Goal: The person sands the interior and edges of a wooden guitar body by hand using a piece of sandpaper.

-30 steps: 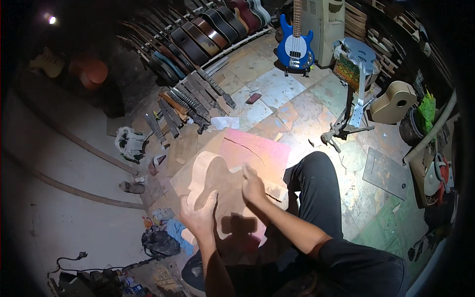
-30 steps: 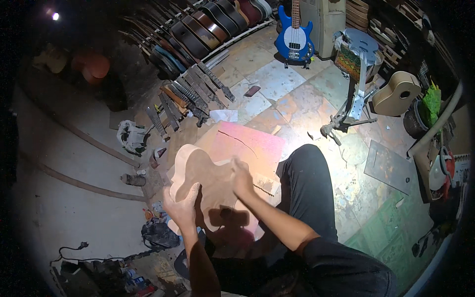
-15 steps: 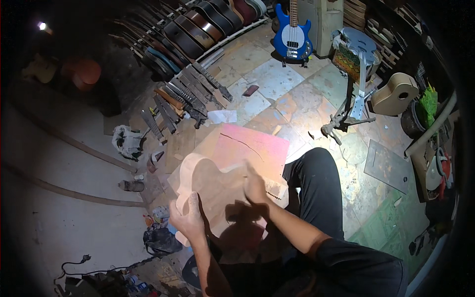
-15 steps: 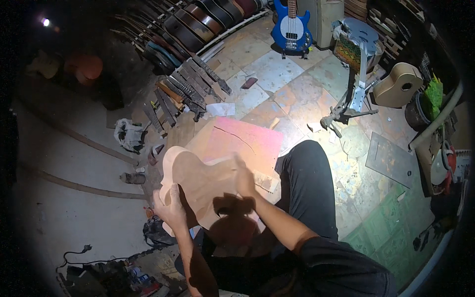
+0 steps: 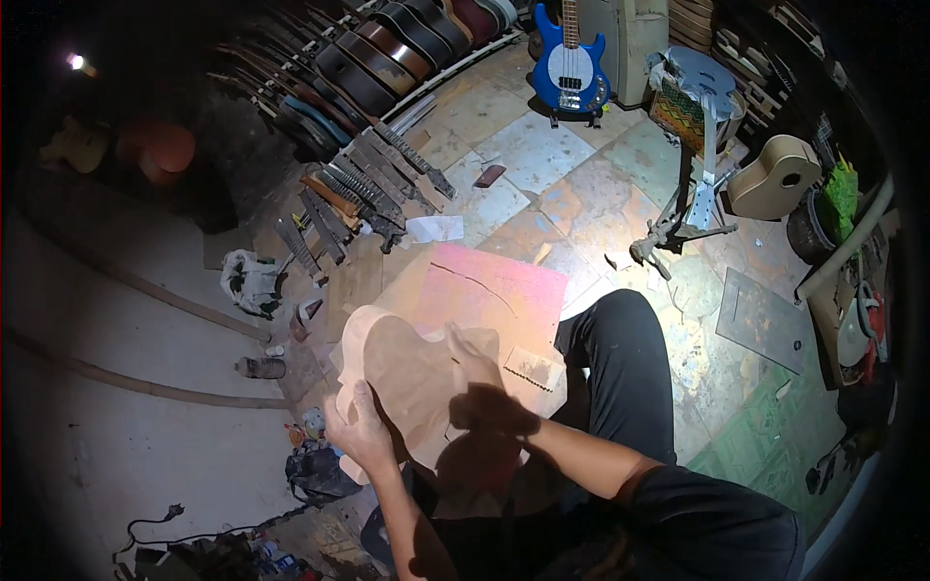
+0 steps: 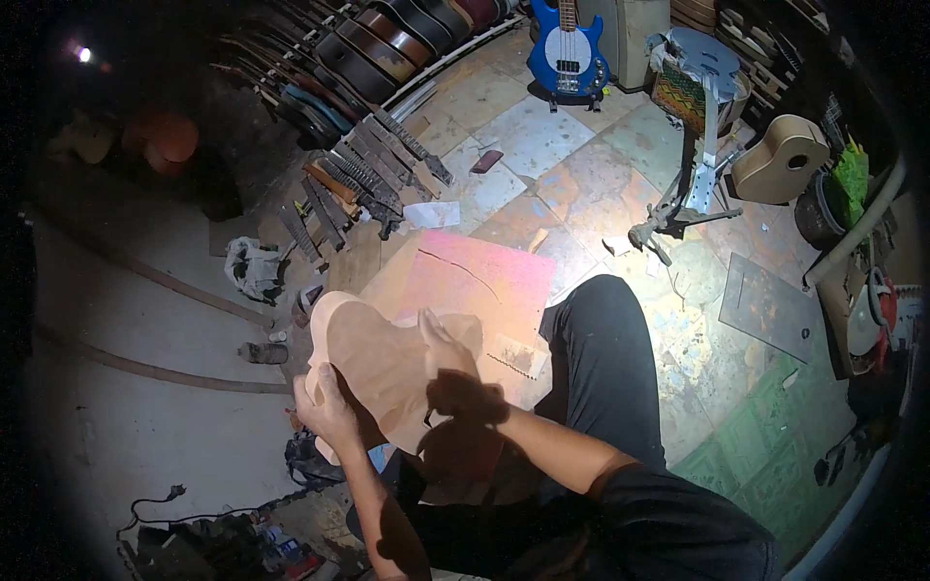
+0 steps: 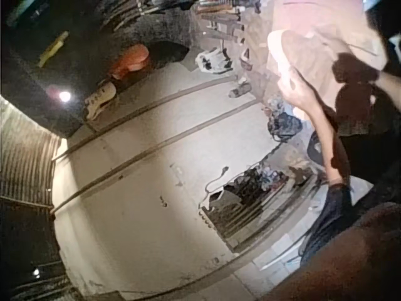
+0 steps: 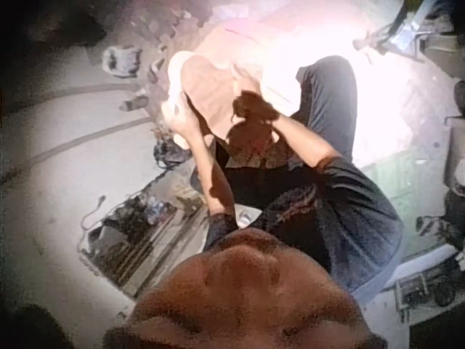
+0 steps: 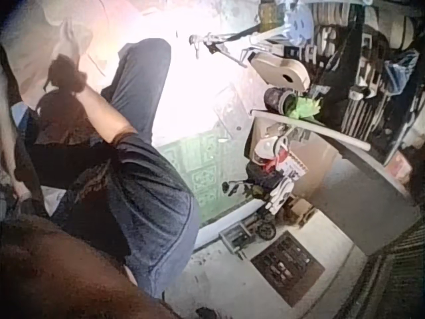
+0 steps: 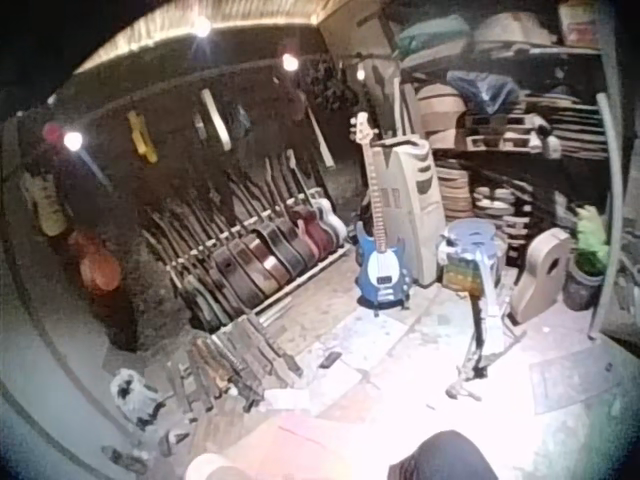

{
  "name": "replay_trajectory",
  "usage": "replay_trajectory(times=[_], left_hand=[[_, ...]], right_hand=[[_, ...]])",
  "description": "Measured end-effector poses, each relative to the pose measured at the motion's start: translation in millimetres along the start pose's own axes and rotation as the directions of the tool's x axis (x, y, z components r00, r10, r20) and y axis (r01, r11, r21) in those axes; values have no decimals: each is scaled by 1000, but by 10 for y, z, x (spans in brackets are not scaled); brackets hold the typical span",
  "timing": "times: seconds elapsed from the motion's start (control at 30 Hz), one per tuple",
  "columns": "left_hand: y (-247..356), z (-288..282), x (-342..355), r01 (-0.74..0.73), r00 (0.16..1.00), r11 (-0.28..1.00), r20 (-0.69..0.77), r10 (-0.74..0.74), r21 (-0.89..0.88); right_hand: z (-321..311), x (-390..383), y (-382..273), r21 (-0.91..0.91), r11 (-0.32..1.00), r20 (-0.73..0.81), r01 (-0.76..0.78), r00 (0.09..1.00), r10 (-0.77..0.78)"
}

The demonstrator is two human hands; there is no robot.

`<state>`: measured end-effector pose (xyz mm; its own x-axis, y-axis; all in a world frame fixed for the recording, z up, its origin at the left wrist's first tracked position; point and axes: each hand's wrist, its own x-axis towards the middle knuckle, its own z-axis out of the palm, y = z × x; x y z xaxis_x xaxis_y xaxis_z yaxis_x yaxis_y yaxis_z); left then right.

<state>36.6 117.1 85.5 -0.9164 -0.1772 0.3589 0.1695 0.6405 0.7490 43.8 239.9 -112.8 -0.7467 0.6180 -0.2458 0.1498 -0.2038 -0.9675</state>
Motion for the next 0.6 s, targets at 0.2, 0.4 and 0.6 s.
replay_trajectory(times=[0.2, 0.4, 0.6], left_hand=[[26, 38, 60, -82, 997, 997, -5, 82, 13], [-73, 87, 39, -114, 993, 993, 10, 114, 12], [-237, -105, 87, -73, 997, 997, -7, 73, 30]], right_hand=[[-282, -17, -89, 278, 947, 40, -163, 987, 158], [-364, -8, 28, -315, 917, 102, 244, 970, -223], [-275, -254, -426, -199, 978, 383, -61, 914, 135]])
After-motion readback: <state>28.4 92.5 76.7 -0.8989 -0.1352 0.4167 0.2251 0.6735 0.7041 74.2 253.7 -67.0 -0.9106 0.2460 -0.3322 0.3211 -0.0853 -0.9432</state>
